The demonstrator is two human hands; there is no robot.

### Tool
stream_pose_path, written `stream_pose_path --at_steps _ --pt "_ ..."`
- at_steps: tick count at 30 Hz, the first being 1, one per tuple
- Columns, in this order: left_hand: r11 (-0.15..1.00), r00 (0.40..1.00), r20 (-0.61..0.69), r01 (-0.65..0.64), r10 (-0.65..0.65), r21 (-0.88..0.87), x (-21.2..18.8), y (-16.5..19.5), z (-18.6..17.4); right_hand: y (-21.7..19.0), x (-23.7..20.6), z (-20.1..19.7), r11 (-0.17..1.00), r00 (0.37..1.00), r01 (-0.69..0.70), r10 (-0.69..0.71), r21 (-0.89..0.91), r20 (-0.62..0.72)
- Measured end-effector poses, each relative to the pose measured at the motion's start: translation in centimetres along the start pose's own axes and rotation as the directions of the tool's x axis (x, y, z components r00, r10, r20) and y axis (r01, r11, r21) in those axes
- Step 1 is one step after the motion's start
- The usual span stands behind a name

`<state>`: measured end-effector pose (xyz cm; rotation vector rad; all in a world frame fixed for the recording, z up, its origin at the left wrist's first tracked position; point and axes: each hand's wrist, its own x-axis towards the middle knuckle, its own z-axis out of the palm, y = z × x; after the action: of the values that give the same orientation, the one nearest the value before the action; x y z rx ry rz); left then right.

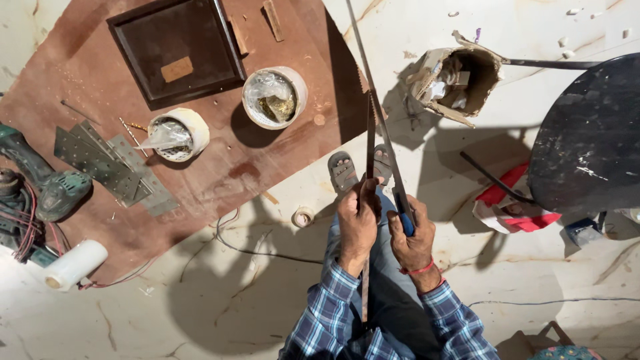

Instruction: The person uses a hand saw to cut a thin wooden strip into smaller pieces. They hold the strip with one hand and saw with the other, repeating the process on multiple strips. The cut pieces are placed on the workbench.

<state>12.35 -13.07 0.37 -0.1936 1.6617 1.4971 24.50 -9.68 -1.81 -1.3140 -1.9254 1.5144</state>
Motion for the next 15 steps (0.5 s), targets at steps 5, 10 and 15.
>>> stream_pose_path --at_steps 5,10,15 --pt "0.996 1.0 0.0 -0.005 0.005 0.094 -0.1 2.8 0.3 -0.9 0.4 0.4 0.999 0.999 0.045 -0.045 -0.03 0.005" --pt "0.54 0.752 0.06 -0.524 0.657 0.659 2.0 7.1 0.7 -1.5 0.2 0.6 0.999 0.998 -0.048 0.047 0.015 0.033" --pt "0.328 0.754 0.314 -0.566 0.577 0.756 6.0 9.0 0.8 -1.7 0.0 0.7 0.982 0.982 -0.176 0.171 0.072 0.079"
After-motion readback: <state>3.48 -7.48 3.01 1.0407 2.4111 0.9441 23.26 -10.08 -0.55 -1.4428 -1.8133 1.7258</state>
